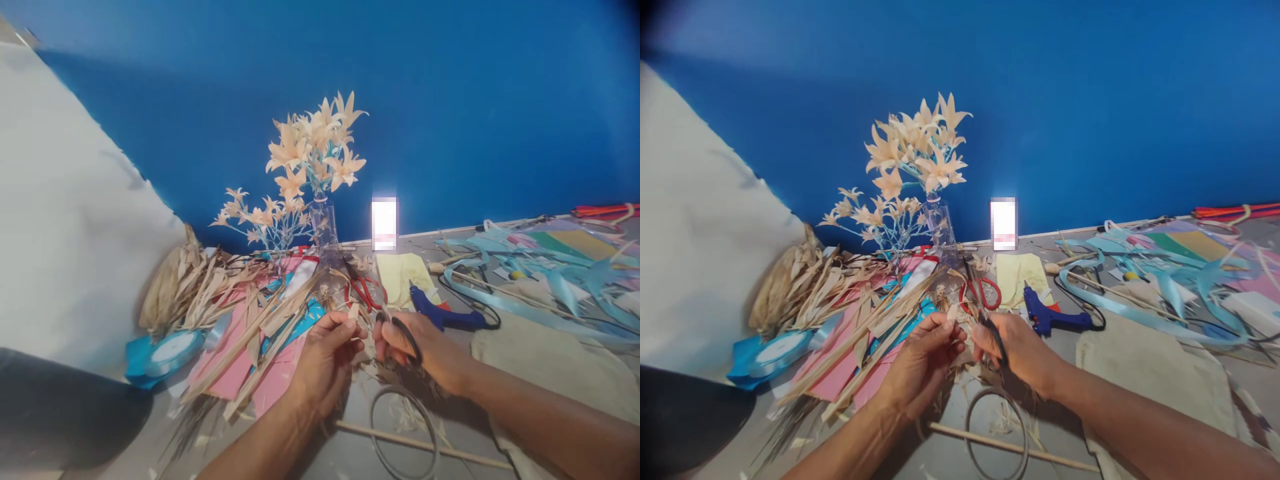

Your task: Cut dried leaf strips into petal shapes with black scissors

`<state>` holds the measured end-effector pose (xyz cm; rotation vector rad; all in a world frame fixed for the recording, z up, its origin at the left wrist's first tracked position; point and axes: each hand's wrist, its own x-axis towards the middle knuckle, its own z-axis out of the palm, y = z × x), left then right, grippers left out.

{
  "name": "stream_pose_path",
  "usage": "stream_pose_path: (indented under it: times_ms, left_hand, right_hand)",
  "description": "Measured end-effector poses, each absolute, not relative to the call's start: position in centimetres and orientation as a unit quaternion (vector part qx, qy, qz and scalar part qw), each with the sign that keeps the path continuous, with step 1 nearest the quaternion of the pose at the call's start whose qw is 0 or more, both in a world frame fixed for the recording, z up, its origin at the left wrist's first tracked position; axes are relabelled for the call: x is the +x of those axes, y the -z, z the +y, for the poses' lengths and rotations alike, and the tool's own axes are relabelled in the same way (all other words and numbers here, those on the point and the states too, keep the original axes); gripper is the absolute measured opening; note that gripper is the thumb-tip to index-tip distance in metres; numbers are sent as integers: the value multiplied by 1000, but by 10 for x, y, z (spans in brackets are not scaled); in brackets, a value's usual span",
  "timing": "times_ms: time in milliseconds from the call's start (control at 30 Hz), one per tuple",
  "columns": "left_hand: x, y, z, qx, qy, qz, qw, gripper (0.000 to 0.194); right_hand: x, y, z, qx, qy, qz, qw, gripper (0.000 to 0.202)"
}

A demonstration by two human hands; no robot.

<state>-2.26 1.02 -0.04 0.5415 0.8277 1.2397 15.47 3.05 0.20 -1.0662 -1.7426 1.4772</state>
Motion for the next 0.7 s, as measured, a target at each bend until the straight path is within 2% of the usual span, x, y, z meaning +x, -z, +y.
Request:
stream_pose_path:
  times_ms: [167,700]
  left_hand:
    - [-22,3,11,200,-586,356,700,27]
    - [-21,5,9,193,-589,351,702,24]
  right_hand:
    - [141,14,18,-362,-603,-671,236,68]
    - [140,19,17,-360,-627,-644,250,69]
